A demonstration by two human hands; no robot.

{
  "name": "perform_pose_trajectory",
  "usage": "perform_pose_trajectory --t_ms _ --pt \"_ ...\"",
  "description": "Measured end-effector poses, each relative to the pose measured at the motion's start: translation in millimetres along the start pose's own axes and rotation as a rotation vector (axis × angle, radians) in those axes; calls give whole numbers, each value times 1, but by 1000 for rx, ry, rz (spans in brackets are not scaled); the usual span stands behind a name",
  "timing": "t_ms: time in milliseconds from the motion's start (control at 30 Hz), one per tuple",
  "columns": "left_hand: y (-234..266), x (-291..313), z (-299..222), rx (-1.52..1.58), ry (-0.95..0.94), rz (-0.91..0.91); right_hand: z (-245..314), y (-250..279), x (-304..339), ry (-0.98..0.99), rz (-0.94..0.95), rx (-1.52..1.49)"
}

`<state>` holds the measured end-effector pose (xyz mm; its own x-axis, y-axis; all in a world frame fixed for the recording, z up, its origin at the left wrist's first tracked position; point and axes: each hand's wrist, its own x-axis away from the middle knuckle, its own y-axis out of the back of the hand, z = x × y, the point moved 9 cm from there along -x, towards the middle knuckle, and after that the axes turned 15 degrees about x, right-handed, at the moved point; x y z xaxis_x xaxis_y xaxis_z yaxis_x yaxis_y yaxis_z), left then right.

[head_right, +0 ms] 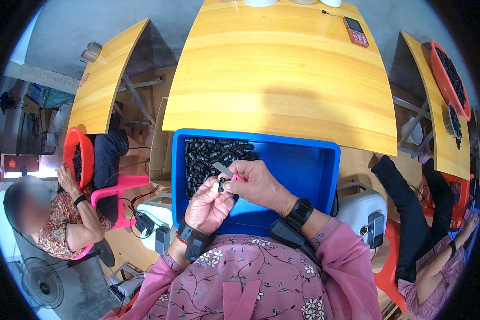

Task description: Manually assembling small plastic parts by fitting a white ring onto a black cylindrical component.

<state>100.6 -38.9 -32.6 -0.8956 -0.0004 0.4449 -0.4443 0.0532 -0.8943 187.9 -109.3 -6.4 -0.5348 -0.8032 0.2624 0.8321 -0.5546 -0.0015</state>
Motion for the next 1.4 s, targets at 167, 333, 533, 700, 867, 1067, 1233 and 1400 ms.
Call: perform_pose_trajectory --t_ms 167,333,533,700,867,1067,1233,1400 --pt "0 1 1 9 17 -9 0 -1 1 4 7 -30" --pt "-1 1 2 33 40 22 9 2 1 9 -19 -101" --pt "-3 4 5 20 56 -24 11 0 1 -1 14 -127" --pt "-4 3 2 12 29 25 10 3 1 -45 -1 -104" --pt "-3 2 -4 13 -18 24 3 5 6 -143 22 -129" --pt "1 1 -6 43 -23 42 16 -3 5 88 -2 110" --pt "0 2 -7 57 -23 24 16 -3 5 66 -12 151" --pt "7 3 -9 40 -64 -55 12 -4 5 88 -33 192"
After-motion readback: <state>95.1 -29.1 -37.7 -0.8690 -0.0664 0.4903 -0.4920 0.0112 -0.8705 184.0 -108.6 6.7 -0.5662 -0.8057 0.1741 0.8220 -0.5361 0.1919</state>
